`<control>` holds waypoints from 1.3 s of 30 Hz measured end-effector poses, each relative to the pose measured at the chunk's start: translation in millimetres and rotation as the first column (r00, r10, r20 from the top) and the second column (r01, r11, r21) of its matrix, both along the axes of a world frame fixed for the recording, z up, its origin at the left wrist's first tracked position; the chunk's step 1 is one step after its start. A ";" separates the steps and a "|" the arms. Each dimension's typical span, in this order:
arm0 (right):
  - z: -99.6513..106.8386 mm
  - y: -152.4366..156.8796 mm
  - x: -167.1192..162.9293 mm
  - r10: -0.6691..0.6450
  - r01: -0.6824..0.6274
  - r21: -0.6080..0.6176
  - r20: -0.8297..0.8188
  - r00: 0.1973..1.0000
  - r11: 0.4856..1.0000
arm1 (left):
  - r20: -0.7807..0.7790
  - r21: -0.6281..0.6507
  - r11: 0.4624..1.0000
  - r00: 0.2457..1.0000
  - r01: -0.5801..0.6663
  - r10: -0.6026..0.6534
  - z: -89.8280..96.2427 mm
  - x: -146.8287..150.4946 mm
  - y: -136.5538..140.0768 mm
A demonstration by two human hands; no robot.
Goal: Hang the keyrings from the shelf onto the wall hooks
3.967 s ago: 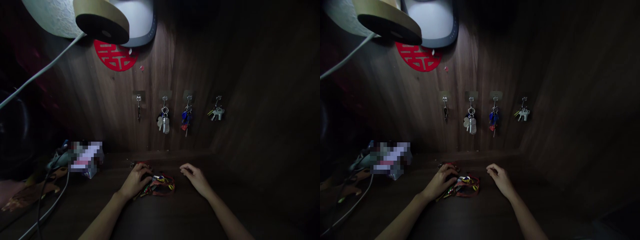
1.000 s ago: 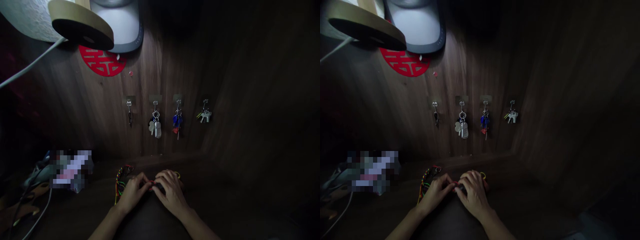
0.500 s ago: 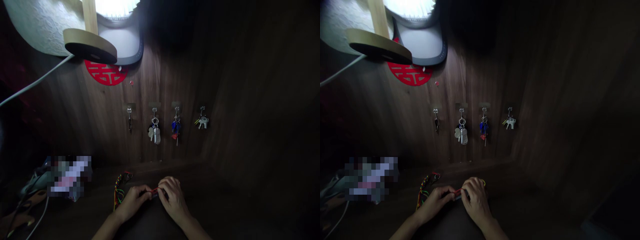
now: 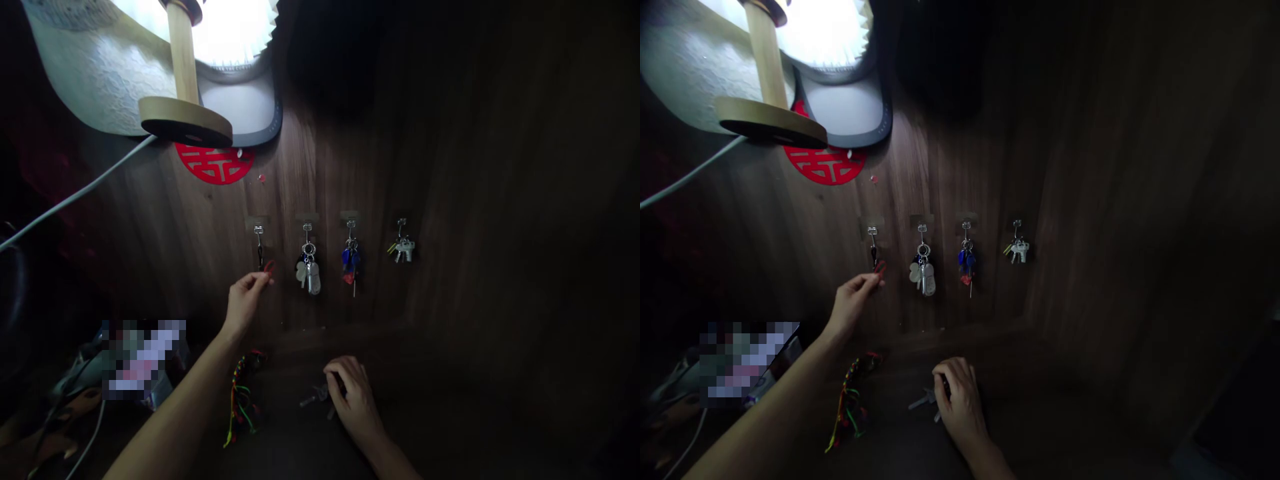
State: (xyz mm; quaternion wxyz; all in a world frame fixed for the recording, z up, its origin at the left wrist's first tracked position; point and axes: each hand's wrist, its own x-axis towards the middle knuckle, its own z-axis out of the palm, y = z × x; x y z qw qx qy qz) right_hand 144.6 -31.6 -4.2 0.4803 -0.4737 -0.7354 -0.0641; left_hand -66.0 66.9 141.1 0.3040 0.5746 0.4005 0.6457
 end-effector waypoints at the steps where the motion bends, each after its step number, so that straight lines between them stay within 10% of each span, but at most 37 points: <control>1: -0.4 0.2 0.0 0.000 0.000 0.000 0.002 1.000 1.000 | 0.039 0.018 0.999 0.999 -0.028 0.027 7.9 -0.1 5.1; 8: -2.6 1.5 -0.1 -0.011 0.011 -0.035 -0.006 1.000 0.999 | 0.215 -0.004 0.995 0.972 -0.096 0.094 31.7 2.4 29.2; 23: -4.2 1.5 0.3 0.004 -0.003 -0.063 0.009 1.000 0.998 | 0.312 -0.100 0.994 0.947 -0.048 0.077 -2.7 5.4 32.5; 39: -2.6 -1.2 -1.1 -0.002 0.003 -0.077 0.024 1.000 0.997 | -0.063 -0.261 0.962 0.996 -0.079 0.065 -96.2 -34.9 -9.8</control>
